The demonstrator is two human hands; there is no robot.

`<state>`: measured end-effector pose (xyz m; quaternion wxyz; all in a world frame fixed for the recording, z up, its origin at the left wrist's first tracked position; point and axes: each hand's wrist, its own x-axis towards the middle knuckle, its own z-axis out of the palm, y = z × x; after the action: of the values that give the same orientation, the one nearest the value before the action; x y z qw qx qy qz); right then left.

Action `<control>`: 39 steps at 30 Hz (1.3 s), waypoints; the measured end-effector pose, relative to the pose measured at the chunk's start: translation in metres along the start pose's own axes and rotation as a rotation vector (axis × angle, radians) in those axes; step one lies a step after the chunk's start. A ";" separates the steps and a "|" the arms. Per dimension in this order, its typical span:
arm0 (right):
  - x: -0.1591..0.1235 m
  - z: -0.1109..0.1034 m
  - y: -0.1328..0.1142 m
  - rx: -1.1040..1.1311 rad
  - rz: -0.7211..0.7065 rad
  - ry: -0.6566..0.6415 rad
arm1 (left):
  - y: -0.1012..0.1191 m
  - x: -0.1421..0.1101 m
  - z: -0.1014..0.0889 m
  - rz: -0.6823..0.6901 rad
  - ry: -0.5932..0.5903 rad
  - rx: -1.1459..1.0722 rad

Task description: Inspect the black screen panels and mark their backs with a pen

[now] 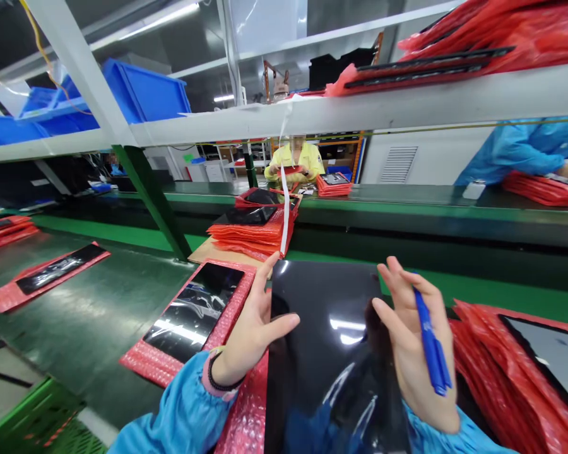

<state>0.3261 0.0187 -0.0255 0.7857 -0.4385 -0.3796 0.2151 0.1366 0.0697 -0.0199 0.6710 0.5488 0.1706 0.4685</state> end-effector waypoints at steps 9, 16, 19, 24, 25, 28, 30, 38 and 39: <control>0.020 -0.069 0.097 -0.170 0.184 -0.012 | -0.038 -0.004 -0.047 -0.249 0.289 0.102; 0.022 -0.084 0.134 -0.372 0.326 -0.276 | -0.064 -0.005 -0.061 -0.390 0.253 0.084; 0.023 -0.087 0.137 -0.440 0.299 -0.314 | -0.062 -0.002 -0.061 -0.379 0.214 0.096; 0.020 -0.089 0.138 -0.500 0.225 -0.273 | -0.044 -0.005 -0.068 -0.277 0.211 0.240; 0.018 -0.088 0.135 -0.513 0.196 -0.250 | -0.040 -0.008 -0.072 -0.239 0.249 0.307; 0.003 -0.080 0.117 -0.538 0.102 -0.218 | -0.030 -0.020 -0.086 -0.190 0.331 0.415; -0.014 -0.072 0.101 -0.540 0.068 -0.274 | -0.027 -0.030 -0.094 -0.298 0.352 0.369; -0.074 -0.049 0.072 -0.811 -0.164 -0.555 | -0.033 -0.054 -0.090 -0.635 0.290 0.128; -0.077 -0.048 0.073 -0.817 -0.193 -0.560 | -0.032 -0.053 -0.089 -0.657 0.289 0.109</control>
<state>0.3154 -0.0204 -0.1344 0.4342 -0.5984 -0.6679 0.0847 0.0582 0.0787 -0.0941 0.7246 0.4277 0.4556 0.2907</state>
